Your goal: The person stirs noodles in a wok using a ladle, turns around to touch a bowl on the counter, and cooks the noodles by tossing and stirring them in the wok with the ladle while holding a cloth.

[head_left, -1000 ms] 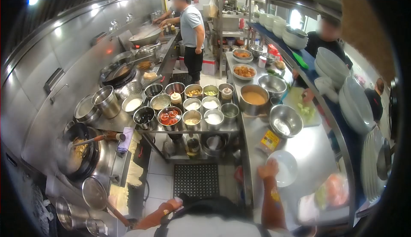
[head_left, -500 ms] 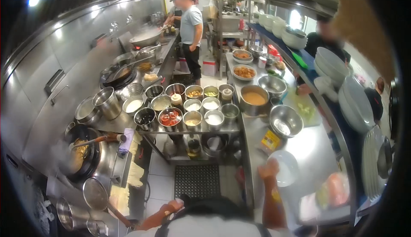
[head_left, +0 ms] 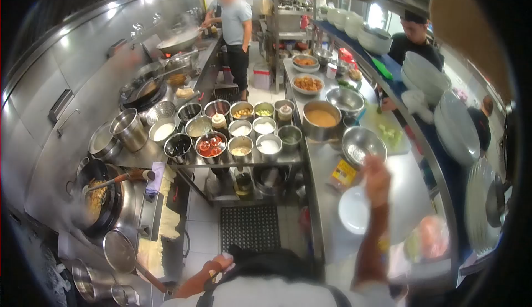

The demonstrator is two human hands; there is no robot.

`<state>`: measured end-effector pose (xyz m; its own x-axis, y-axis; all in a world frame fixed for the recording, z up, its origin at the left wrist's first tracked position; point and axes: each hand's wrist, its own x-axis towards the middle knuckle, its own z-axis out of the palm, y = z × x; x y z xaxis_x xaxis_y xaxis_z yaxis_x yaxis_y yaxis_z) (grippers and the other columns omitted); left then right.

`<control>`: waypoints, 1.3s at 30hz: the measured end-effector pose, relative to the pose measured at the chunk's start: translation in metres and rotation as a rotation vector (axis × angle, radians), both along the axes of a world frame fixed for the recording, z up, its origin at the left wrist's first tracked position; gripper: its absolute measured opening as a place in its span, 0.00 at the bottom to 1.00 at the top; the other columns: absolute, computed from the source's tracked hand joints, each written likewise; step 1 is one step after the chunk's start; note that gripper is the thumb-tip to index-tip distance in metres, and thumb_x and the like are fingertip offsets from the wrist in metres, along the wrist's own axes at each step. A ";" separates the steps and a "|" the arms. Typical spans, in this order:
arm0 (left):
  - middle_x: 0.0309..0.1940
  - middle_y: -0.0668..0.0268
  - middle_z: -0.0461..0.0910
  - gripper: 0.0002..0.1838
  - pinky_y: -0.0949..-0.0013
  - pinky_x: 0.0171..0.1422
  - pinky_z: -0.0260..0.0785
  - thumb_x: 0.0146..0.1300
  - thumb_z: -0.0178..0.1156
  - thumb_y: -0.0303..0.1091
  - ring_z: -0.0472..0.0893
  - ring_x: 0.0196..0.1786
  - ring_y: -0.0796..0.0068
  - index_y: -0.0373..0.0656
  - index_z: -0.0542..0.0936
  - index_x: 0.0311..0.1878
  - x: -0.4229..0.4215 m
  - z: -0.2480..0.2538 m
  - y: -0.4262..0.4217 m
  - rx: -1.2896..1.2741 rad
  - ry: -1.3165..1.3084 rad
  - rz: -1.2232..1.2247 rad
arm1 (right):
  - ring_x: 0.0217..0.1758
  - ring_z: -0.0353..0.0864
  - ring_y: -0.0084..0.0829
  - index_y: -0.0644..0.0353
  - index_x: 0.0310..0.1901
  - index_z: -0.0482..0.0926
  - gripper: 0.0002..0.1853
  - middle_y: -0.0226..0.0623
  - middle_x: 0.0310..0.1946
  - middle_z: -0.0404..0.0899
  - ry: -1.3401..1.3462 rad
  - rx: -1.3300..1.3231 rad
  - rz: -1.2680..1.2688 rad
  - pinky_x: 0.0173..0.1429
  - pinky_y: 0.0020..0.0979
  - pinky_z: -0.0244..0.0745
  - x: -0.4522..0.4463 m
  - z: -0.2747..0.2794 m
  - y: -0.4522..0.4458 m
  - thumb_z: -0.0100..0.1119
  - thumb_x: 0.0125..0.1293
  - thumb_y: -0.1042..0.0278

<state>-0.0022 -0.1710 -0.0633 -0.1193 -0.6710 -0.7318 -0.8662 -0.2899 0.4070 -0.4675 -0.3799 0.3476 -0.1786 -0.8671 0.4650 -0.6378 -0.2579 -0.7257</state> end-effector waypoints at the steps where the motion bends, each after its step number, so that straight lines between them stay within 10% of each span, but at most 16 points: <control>1: 0.37 0.53 0.82 0.18 0.55 0.50 0.70 0.57 0.47 0.48 0.80 0.44 0.52 0.48 0.81 0.37 0.001 0.008 -0.006 0.055 -0.007 0.049 | 0.36 0.78 0.24 0.62 0.43 0.77 0.06 0.38 0.36 0.81 -0.152 -0.264 -0.123 0.42 0.26 0.74 0.004 0.048 -0.001 0.52 0.69 0.71; 5: 0.43 0.49 0.81 0.24 0.56 0.55 0.68 0.55 0.51 0.54 0.78 0.51 0.49 0.47 0.81 0.45 -0.005 0.009 -0.007 0.027 -0.005 0.069 | 0.32 0.75 0.21 0.65 0.39 0.77 0.06 0.37 0.28 0.78 0.274 -0.232 0.325 0.38 0.24 0.71 0.066 0.176 0.000 0.55 0.66 0.72; 7: 0.40 0.51 0.81 0.23 0.57 0.53 0.69 0.54 0.51 0.53 0.79 0.48 0.51 0.46 0.82 0.42 -0.005 0.008 -0.006 -0.084 -0.006 0.055 | 0.29 0.76 0.25 0.65 0.36 0.77 0.06 0.39 0.25 0.77 0.041 -0.489 0.351 0.36 0.26 0.70 0.096 0.203 -0.012 0.56 0.64 0.72; 12: 0.36 0.55 0.83 0.19 0.59 0.47 0.72 0.56 0.48 0.50 0.82 0.40 0.57 0.48 0.82 0.36 -0.027 0.079 -0.002 -0.034 -0.082 0.273 | 0.26 0.77 0.33 0.64 0.33 0.77 0.04 0.40 0.24 0.77 0.297 -0.482 0.771 0.34 0.31 0.74 0.147 0.199 0.015 0.53 0.62 0.75; 15: 0.35 0.57 0.83 0.19 0.62 0.43 0.73 0.56 0.50 0.50 0.83 0.36 0.61 0.47 0.83 0.36 -0.016 0.054 0.018 -0.025 -0.025 0.399 | 0.31 0.79 0.36 0.61 0.33 0.77 0.03 0.38 0.28 0.77 0.564 -0.097 1.533 0.35 0.34 0.75 0.131 0.160 0.025 0.57 0.62 0.72; 19: 0.32 0.58 0.83 0.20 0.65 0.37 0.75 0.57 0.53 0.52 0.82 0.32 0.66 0.46 0.83 0.38 -0.002 0.038 0.046 0.026 0.059 0.577 | 0.34 0.78 0.41 0.60 0.33 0.76 0.02 0.41 0.31 0.77 0.580 -0.001 0.857 0.38 0.35 0.75 0.094 0.120 -0.011 0.55 0.59 0.77; 22: 0.32 0.58 0.82 0.20 0.65 0.36 0.75 0.57 0.54 0.52 0.82 0.31 0.67 0.44 0.83 0.38 0.021 -0.022 0.062 0.001 0.059 0.349 | 0.36 0.78 0.42 0.61 0.34 0.76 0.04 0.41 0.31 0.77 0.452 -0.016 0.877 0.39 0.35 0.75 0.112 0.097 -0.001 0.53 0.57 0.78; 23: 0.31 0.58 0.82 0.20 0.65 0.36 0.76 0.58 0.54 0.51 0.82 0.31 0.67 0.44 0.82 0.38 0.024 -0.022 0.058 -0.017 0.043 0.285 | 0.37 0.79 0.40 0.61 0.35 0.76 0.04 0.40 0.30 0.78 0.332 0.080 1.325 0.40 0.35 0.75 0.118 0.080 0.008 0.54 0.59 0.75; 25: 0.31 0.58 0.82 0.20 0.65 0.36 0.75 0.59 0.53 0.51 0.82 0.31 0.66 0.43 0.82 0.37 0.024 -0.014 0.052 -0.004 -0.005 0.284 | 0.36 0.81 0.41 0.59 0.37 0.78 0.07 0.43 0.30 0.80 0.817 0.536 1.535 0.42 0.38 0.75 0.111 0.079 0.031 0.54 0.61 0.68; 28: 0.30 0.57 0.82 0.19 0.64 0.36 0.75 0.60 0.52 0.49 0.83 0.31 0.64 0.43 0.82 0.36 0.014 0.028 0.027 0.054 -0.035 0.332 | 0.44 0.80 0.43 0.57 0.44 0.80 0.11 0.45 0.39 0.81 0.450 0.533 0.847 0.52 0.38 0.72 0.058 0.032 0.003 0.56 0.62 0.64; 31: 0.30 0.58 0.83 0.18 0.64 0.36 0.75 0.59 0.52 0.47 0.83 0.31 0.65 0.43 0.83 0.33 0.010 0.009 0.020 0.003 0.053 0.286 | 0.45 0.80 0.44 0.57 0.45 0.79 0.15 0.44 0.39 0.81 0.774 0.389 0.266 0.49 0.43 0.74 0.030 -0.024 0.004 0.54 0.62 0.59; 34: 0.31 0.58 0.83 0.17 0.64 0.35 0.76 0.58 0.53 0.47 0.83 0.32 0.65 0.44 0.83 0.37 -0.006 0.069 0.007 0.078 0.004 0.371 | 0.50 0.78 0.47 0.58 0.48 0.78 0.19 0.46 0.44 0.80 0.578 0.513 0.210 0.52 0.47 0.72 -0.003 -0.110 0.004 0.54 0.62 0.55; 39: 0.34 0.57 0.83 0.19 0.65 0.35 0.76 0.57 0.55 0.48 0.83 0.33 0.64 0.43 0.83 0.39 0.024 -0.011 0.010 -0.009 0.098 0.287 | 0.44 0.76 0.55 0.60 0.41 0.78 0.21 0.54 0.40 0.78 0.880 0.473 0.117 0.50 0.50 0.69 -0.080 -0.246 0.026 0.52 0.62 0.48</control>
<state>0.0213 -0.1605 -0.0743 0.0067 -0.6937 -0.7202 -0.7060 -0.5134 0.4878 -0.5480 -0.3541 0.1016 0.1606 -0.9870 -0.0060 -0.9857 -0.1601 -0.0529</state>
